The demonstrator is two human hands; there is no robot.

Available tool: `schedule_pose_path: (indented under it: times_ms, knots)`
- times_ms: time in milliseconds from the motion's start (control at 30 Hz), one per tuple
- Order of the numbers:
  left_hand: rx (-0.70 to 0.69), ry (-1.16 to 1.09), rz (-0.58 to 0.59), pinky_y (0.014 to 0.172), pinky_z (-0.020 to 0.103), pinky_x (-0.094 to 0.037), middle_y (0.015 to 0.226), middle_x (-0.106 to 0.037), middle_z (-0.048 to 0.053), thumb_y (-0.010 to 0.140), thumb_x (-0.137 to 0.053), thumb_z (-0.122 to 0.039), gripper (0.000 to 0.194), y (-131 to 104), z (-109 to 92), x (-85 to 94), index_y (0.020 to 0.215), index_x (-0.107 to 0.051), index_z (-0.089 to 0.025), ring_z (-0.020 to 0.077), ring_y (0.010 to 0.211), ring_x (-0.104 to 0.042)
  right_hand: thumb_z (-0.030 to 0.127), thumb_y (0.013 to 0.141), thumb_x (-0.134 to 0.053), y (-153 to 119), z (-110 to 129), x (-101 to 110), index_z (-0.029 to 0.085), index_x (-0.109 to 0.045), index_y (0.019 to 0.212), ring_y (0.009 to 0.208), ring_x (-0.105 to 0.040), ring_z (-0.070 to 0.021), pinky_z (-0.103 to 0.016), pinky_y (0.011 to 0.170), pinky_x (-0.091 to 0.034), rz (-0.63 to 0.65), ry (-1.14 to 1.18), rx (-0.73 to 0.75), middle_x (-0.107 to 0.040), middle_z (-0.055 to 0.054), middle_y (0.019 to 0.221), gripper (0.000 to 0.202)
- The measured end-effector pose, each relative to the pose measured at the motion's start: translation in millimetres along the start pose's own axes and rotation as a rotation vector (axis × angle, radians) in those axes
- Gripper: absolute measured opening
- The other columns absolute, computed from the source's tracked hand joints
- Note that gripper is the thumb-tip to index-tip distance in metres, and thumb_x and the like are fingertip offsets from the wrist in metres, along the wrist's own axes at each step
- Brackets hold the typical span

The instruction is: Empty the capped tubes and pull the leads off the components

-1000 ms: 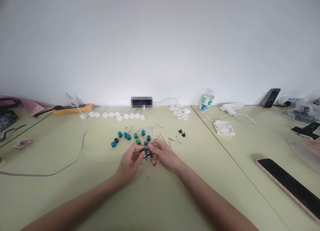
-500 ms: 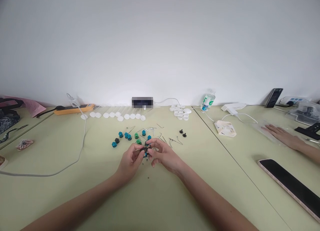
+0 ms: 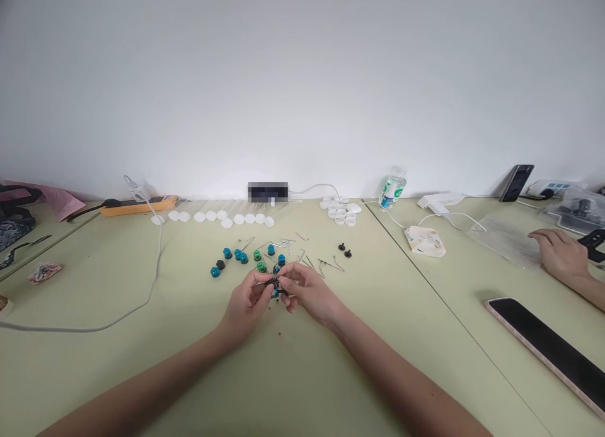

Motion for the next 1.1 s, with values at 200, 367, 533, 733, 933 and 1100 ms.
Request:
schedule_pose_path:
  times_ms: [200,367,533,733,933,1100]
  knots:
    - [0.047,0.044,0.0,0.046,0.02,-0.03,0.061,-0.047,-0.004,0.084,-0.044,-0.036,0.018,3,1,3.7,0.088,-0.046,-0.019,0.0086,0.049,-0.042,0.03,0.075,-0.064,1,1,2,0.019,-0.054,0.09,0.064,-0.047,-0.0095,-0.022,0.053,-0.04,0.049,-0.043,0.043,-0.05,0.0,0.076,0.021]
    - [0.073,0.078,0.027,0.048,0.021,-0.031,0.066,-0.049,-0.001,0.087,-0.035,-0.039,0.025,4,0,3.8,0.089,-0.048,-0.018,0.0096,0.053,-0.041,0.033,0.08,-0.057,-1,-2,-8,0.019,-0.05,0.088,0.058,-0.043,-0.0074,-0.021,0.05,-0.034,0.148,0.041,-0.039,-0.046,0.001,0.074,0.018]
    - [0.083,0.174,0.009,0.052,0.021,-0.032,0.065,-0.044,-0.002,0.088,-0.031,-0.04,0.03,5,-1,6.6,0.073,-0.045,-0.018,0.0103,0.057,-0.039,0.033,0.087,-0.045,-2,1,-20,0.018,-0.045,0.081,0.055,-0.039,-0.0077,-0.021,0.05,-0.033,0.156,-0.243,0.078,-0.045,0.001,0.072,0.017]
    - [0.024,0.31,-0.021,0.049,0.021,-0.026,0.056,-0.033,-0.004,0.085,-0.036,-0.038,0.033,9,-8,13.3,0.06,-0.033,-0.018,0.0094,0.054,-0.03,0.01,0.086,-0.033,-15,9,-40,0.017,-0.049,0.078,0.067,-0.039,-0.0123,-0.024,0.058,-0.031,0.079,-1.199,0.564,-0.048,-0.003,0.077,0.018]
    - [0.058,0.452,0.023,0.045,0.023,-0.015,0.049,-0.02,-0.005,0.077,-0.039,-0.024,0.034,9,-8,16.6,0.051,-0.02,-0.018,0.0085,0.049,-0.02,-0.002,0.075,-0.034,-25,12,-50,0.016,-0.052,0.083,0.067,-0.04,-0.0121,-0.023,0.06,-0.032,0.183,-1.441,0.57,-0.051,-0.004,0.081,0.027]
    - [0.18,0.407,0.221,0.044,0.024,-0.017,0.044,-0.023,-0.004,0.083,-0.033,-0.038,0.044,5,-1,8.6,0.044,-0.027,-0.017,0.0084,0.044,-0.022,0.004,0.081,-0.035,-29,20,-51,0.016,-0.055,0.08,0.071,-0.046,-0.0112,-0.022,0.06,-0.036,0.283,-1.049,0.412,-0.054,-0.005,0.089,0.023]
Point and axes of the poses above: each hand's wrist, its own y-axis towards the middle knuckle, its own x-axis out of the back of the hand, z = x × y, the point moved 6 cm from there along y, towards the middle knuckle
